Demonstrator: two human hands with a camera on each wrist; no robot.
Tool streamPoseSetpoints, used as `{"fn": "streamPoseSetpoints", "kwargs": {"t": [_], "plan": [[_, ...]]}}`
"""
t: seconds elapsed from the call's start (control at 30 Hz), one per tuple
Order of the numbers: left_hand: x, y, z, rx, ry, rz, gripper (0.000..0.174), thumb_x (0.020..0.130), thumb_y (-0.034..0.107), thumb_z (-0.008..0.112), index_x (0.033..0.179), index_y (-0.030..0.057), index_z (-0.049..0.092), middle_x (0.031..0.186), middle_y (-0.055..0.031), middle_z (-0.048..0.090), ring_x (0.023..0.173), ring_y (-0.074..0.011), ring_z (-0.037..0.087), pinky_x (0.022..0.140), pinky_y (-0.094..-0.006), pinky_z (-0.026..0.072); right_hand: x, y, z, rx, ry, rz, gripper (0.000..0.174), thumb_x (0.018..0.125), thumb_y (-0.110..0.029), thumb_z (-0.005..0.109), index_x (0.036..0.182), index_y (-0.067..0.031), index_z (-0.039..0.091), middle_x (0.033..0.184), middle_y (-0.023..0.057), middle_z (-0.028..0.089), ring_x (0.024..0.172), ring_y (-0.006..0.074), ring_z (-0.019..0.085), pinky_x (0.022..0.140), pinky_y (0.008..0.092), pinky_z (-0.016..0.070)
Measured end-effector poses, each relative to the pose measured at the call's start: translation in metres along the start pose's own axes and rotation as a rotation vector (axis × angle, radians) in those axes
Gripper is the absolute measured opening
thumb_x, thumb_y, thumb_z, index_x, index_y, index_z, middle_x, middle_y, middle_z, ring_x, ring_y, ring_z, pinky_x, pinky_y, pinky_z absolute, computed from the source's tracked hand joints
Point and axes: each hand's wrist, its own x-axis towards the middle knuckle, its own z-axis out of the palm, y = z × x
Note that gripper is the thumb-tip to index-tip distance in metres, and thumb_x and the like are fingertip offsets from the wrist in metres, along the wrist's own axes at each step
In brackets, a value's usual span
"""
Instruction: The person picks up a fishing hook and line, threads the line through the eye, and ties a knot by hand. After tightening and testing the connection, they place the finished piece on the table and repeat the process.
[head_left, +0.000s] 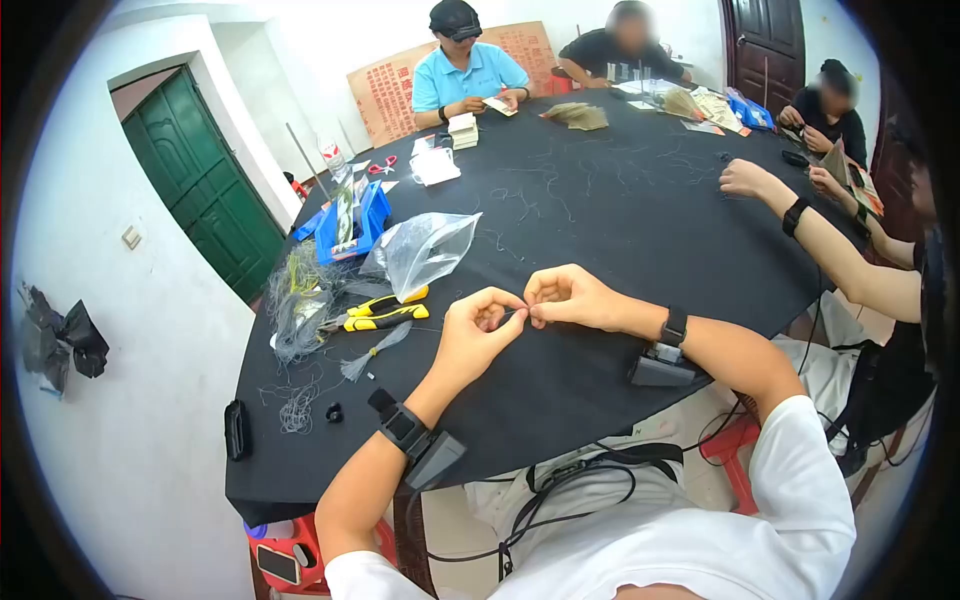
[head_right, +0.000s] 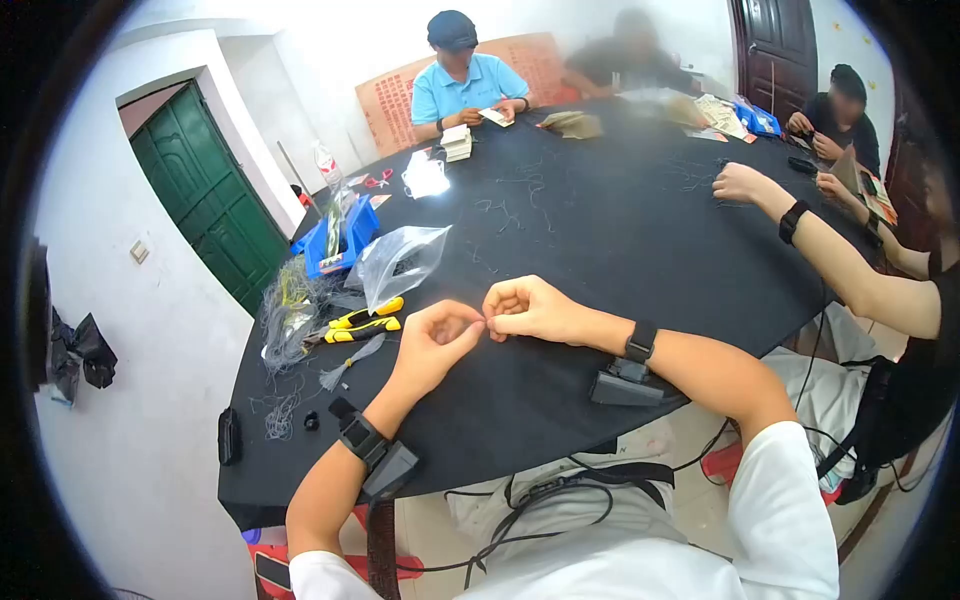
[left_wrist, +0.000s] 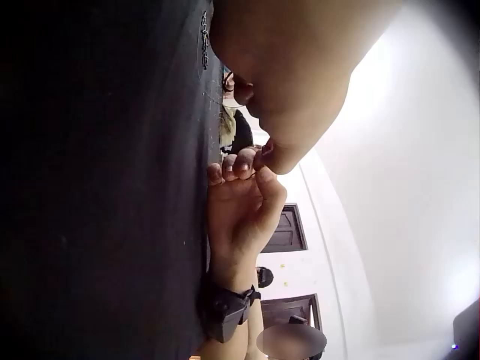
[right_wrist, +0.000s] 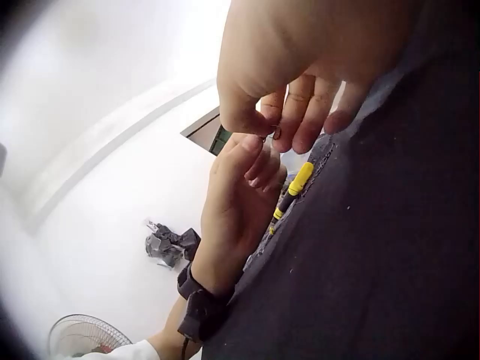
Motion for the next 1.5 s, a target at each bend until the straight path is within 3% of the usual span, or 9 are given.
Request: {"fn": "streamPoseSetpoints", "kwargs": {"t": [0.17,0.27,0.77,1.07,1.5], "plan": [[0.002,0.003,-0.003,-0.003,0.004,0.002,0.009,0.076,0.008,0.066,0.084,0.003,0.063,0.056,0.0083,0.036,0.054,-0.0005,0.031,0.049,-0.0188,0.0243,0.002,-0.002,0.002,0.046,0.029,0.036,0.007,0.08,-0.006,0.057,0.086,-0.0019,0.057,0.077,0.0034,0.061,0.072,0.0095,0.058,0.066,0.0217,0.0454],[0.003,-0.001,-0.005,-0.018,-0.01,0.037,0.005,0.08,0.004,0.064,0.084,0.0021,0.063,0.06,0.0094,0.047,0.053,0.0023,0.032,0.048,-0.0167,0.0232,0.003,-0.004,0.003,0.03,0.041,0.059,0.007,0.08,-0.007,0.057,0.085,-0.0021,0.057,0.076,0.0033,0.061,0.071,0.0093,0.058,0.064,0.0215,0.0443],[0.001,-0.001,-0.003,0.023,-0.023,0.04,0.006,0.078,0.004,0.066,0.083,0.0027,0.064,0.061,0.0089,0.049,0.054,0.0012,0.031,0.048,-0.0173,0.0231,0.001,-0.003,0.002,0.058,0.028,0.065,0.006,0.08,-0.006,0.054,0.083,-0.0022,0.056,0.073,0.0037,0.06,0.067,0.0094,0.056,0.061,0.0217,0.043],[0.001,0.0,-0.004,0.02,-0.02,0.024,0.005,0.078,0.004,0.065,0.082,0.0029,0.063,0.062,0.0085,0.051,0.055,0.0013,0.034,0.049,-0.0165,0.0247,0.001,-0.002,0.001,0.018,0.02,0.06,0.012,0.084,-0.013,0.061,0.089,-0.0033,0.058,0.085,0.0048,0.063,0.075,0.0101,0.058,0.065,0.0222,0.0439],[0.0,-0.004,-0.005,0.05,0.019,0.01,0.007,0.077,0.008,0.065,0.079,0.0036,0.061,0.063,0.008,0.05,0.057,0.0009,0.036,0.051,-0.0164,0.0279,0.0,-0.004,0.002,0.047,0.026,0.083,0.014,0.083,-0.011,0.064,0.093,-0.0026,0.059,0.084,0.0048,0.064,0.075,0.0095,0.059,0.064,0.0202,0.0443]]}}
